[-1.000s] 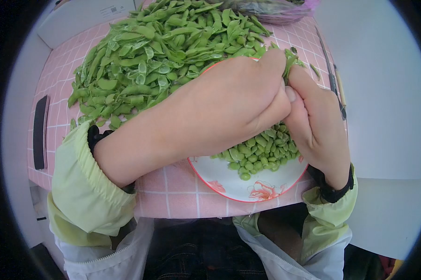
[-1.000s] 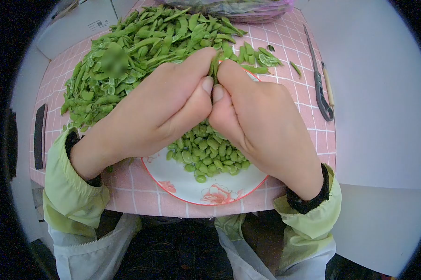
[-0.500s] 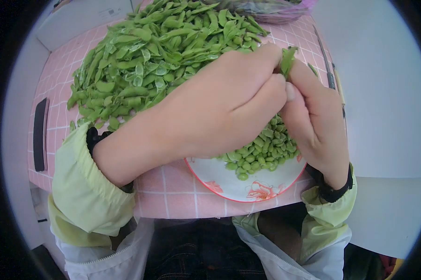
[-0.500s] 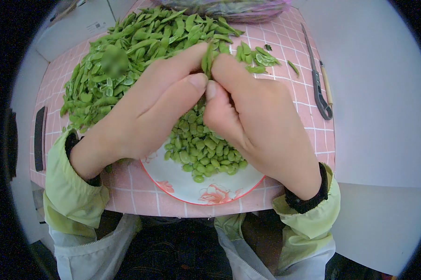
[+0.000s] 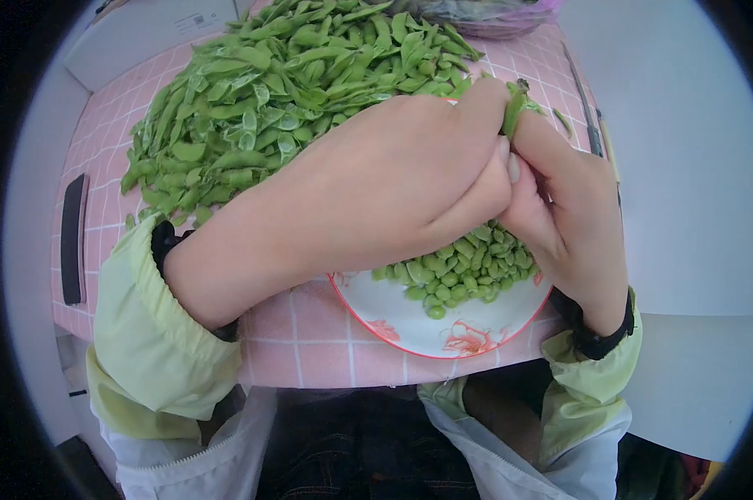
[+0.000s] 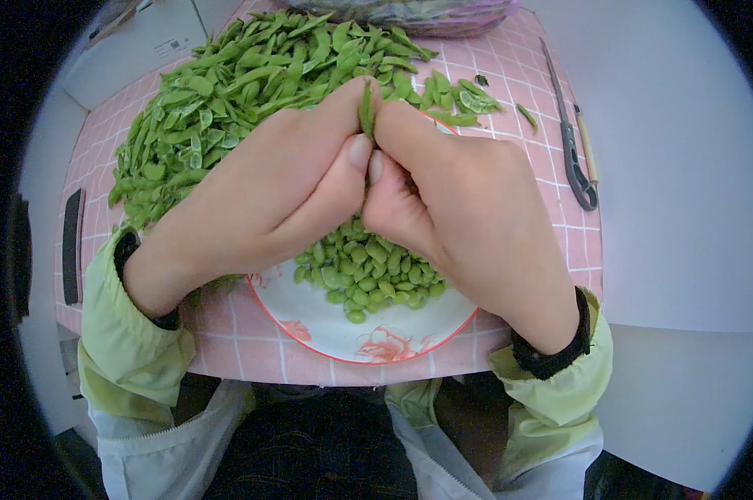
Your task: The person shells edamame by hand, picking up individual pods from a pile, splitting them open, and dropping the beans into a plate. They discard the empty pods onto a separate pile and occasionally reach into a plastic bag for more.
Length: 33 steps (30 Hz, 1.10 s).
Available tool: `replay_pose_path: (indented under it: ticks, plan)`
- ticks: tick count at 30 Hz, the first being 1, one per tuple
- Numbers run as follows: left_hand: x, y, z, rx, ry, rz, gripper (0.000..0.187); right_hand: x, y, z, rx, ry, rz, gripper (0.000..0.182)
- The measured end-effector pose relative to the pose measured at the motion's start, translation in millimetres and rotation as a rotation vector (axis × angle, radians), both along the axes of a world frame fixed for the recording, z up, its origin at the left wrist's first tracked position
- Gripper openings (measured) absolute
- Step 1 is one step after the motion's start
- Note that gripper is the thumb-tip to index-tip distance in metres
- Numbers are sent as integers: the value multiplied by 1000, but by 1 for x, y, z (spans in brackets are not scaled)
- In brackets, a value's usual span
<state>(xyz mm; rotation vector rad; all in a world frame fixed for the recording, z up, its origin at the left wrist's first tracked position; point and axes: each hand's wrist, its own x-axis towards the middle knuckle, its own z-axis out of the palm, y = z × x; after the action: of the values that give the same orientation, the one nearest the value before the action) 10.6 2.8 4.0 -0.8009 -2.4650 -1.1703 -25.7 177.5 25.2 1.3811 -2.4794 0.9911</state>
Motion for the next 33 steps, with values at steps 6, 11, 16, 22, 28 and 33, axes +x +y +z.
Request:
replay_pose_path:
  ticks: [6, 11, 16, 22, 28, 33]
  plan:
    - [-1, 3, -1, 110, -79, -10, 17, -3, 1, -1, -1, 24, 34, 21]
    - [0, 5, -3, 143, -71, 8, 18, -2, 1, -2, 22, 1, 7, 26]
    - [2, 7, -2, 131, -116, 48, 19, -1, 2, -2, 51, -51, -12, 29]
    - [1, 7, -1, 138, -140, 47, 21, -1, 1, -2, 89, -50, -32, 28]
    - [-2, 8, -5, 216, -98, 22, 24, -4, 1, -7, 49, -44, 2, 24]
    - [0, 2, 9, 296, -288, -45, 28, -1, 1, 1, 89, -70, -76, 26]
